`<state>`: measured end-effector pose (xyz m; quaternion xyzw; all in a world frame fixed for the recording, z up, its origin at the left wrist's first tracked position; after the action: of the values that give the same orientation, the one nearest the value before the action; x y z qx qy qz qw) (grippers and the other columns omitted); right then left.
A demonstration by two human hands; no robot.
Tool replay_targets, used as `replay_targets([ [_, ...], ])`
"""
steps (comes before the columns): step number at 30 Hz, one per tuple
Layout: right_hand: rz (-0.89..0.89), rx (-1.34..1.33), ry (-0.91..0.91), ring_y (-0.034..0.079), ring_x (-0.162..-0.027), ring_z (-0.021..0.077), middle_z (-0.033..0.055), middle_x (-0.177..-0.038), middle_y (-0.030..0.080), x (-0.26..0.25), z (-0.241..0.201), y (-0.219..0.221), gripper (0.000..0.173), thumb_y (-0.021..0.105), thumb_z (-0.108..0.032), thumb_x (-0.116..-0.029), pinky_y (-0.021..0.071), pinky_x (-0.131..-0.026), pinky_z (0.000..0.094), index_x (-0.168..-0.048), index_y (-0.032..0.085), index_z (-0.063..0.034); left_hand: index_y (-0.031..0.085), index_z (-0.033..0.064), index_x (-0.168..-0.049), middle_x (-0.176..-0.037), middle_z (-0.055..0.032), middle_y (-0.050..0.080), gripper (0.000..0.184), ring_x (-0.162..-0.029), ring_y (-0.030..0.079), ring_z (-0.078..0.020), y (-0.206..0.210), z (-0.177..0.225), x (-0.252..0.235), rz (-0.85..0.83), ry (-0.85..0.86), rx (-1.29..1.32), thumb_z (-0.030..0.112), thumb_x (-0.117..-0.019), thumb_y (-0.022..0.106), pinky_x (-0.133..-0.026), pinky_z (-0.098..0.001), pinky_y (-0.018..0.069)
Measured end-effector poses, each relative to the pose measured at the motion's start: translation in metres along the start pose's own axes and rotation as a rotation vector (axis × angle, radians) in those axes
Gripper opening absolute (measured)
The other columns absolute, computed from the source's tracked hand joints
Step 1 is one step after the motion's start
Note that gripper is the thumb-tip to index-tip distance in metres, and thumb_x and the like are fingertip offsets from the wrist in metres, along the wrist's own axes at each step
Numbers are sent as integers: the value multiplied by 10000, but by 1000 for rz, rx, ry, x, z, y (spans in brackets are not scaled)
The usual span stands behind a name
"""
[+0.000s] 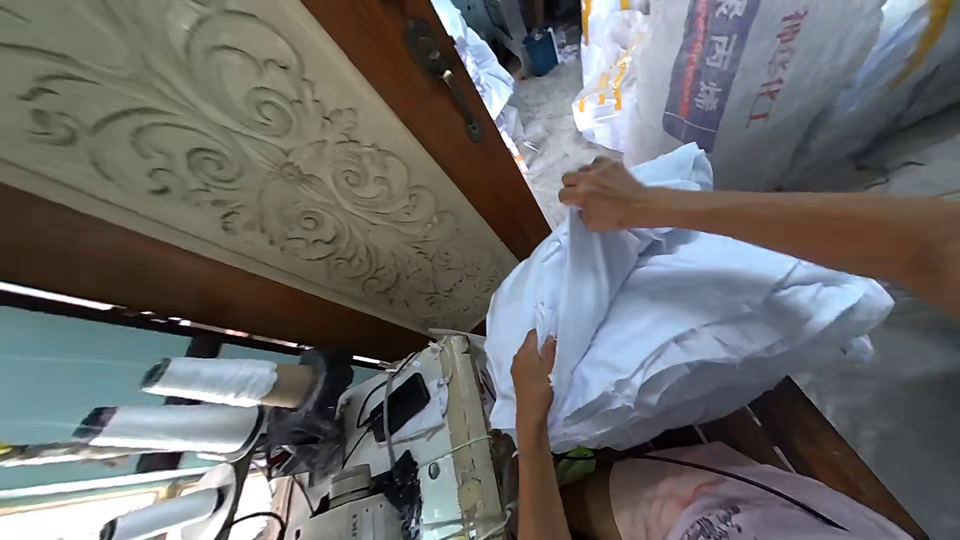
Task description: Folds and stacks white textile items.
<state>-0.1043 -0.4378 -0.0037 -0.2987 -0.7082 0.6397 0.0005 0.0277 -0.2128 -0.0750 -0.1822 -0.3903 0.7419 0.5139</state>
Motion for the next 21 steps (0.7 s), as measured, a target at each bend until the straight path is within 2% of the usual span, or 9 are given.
replay_targets([
  [3, -171, -59, 23, 591, -1129, 492, 273, -1138, 649, -22, 23, 70, 290, 738, -22, -827, 410, -944, 664, -1104, 676, 38, 579, -112, -1339, -1214, -318, 662, 401, -1195, 630, -432, 0, -2, 3, -10, -26, 10, 182, -1091, 465, -1060, -565, 445],
  [6, -436, -124, 121, 490, -1320, 483, 256, -1422, 538, -22, 53, 109, 433, 629, -137, -955, 367, -1029, 670, -1376, 589, -40, 589, -109, -1323, -1103, -279, 702, 434, -1072, 687, -373, 4, -11, 13, 67, 52, 134, 230, -1094, 444, -977, -549, 507],
  [8, -575, -128, 160, 436, -1390, 479, 254, -1485, 500, -23, 67, 115, 474, 590, -240, -1007, 305, -1083, 691, -1442, 557, -55, 520, -116, -1400, -1187, -281, 684, 529, -1124, 680, -345, 6, -14, 28, 82, 88, 192, 292, -1075, 435, -1010, -515, 507],
  [11, -725, -140, 190, 393, -1421, 499, 300, -1447, 517, -26, 75, 115, 505, 567, -321, -1043, 258, -1110, 713, -1397, 558, 38, 502, -120, -1422, -1302, -303, 621, 716, -1228, 608, -410, 8, -18, 48, 123, 59, 83, 408, -956, 634, -1065, -543, 463],
  [12, -733, -158, 179, 444, -1374, 503, 313, -1398, 547, -25, 75, 114, 484, 560, -304, -1046, 297, -1081, 708, -1347, 582, 75, 558, -120, -1370, -1270, -296, 638, 720, -1202, 614, -426, 9, -23, 53, 188, 82, 2, 422, -913, 685, -1036, -558, 478],
  [14, -700, -208, 152, 573, -1208, 499, 327, -1223, 627, -19, 72, 104, 417, 559, -259, -1046, 394, -992, 674, -1222, 627, 112, 674, -103, -1214, -1182, -268, 694, 575, -1139, 657, -438, 8, -37, 60, 323, 154, -159, 336, -851, 750, -989, -580, 508],
  [16, -629, -277, 126, 624, -1067, 482, 312, -1074, 652, -8, 71, 88, 388, 594, -253, -1033, 435, -926, 638, -1175, 627, 107, 702, -93, -1165, -1198, -254, 701, 470, -1148, 665, -435, 2, -53, 66, 340, 144, -237, 171, -786, 791, -1006, -606, 495],
  [18, -592, -295, 144, 649, -984, 455, 271, -1000, 659, 9, 72, 68, 514, 657, -386, -998, 472, -876, 623, -1260, 575, 48, 717, -83, -1148, -1197, -244, 708, 442, -1129, 677, -425, -6, -61, 69, 326, 89, -243, 49, -737, 814, -996, -618, 494],
  [21, -471, -250, 211, 664, -840, 408, 195, -857, 656, 46, 74, 51, 634, 714, -532, -913, 495, -766, 595, -1266, 573, -24, 730, -77, -1120, -1092, -237, 735, 401, -1029, 705, -426, -13, -61, 64, 330, 68, -224, 0, -732, 793, -924, -620, 524],
])
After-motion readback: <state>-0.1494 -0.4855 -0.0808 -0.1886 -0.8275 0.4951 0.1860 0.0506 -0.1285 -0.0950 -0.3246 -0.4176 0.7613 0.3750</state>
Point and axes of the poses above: each hand's wrist, its own x-axis away from the middle knuckle, its own y-axis out of the palm, z = x × y, the point moved 5 cm from there along -x, towards the middle knuckle
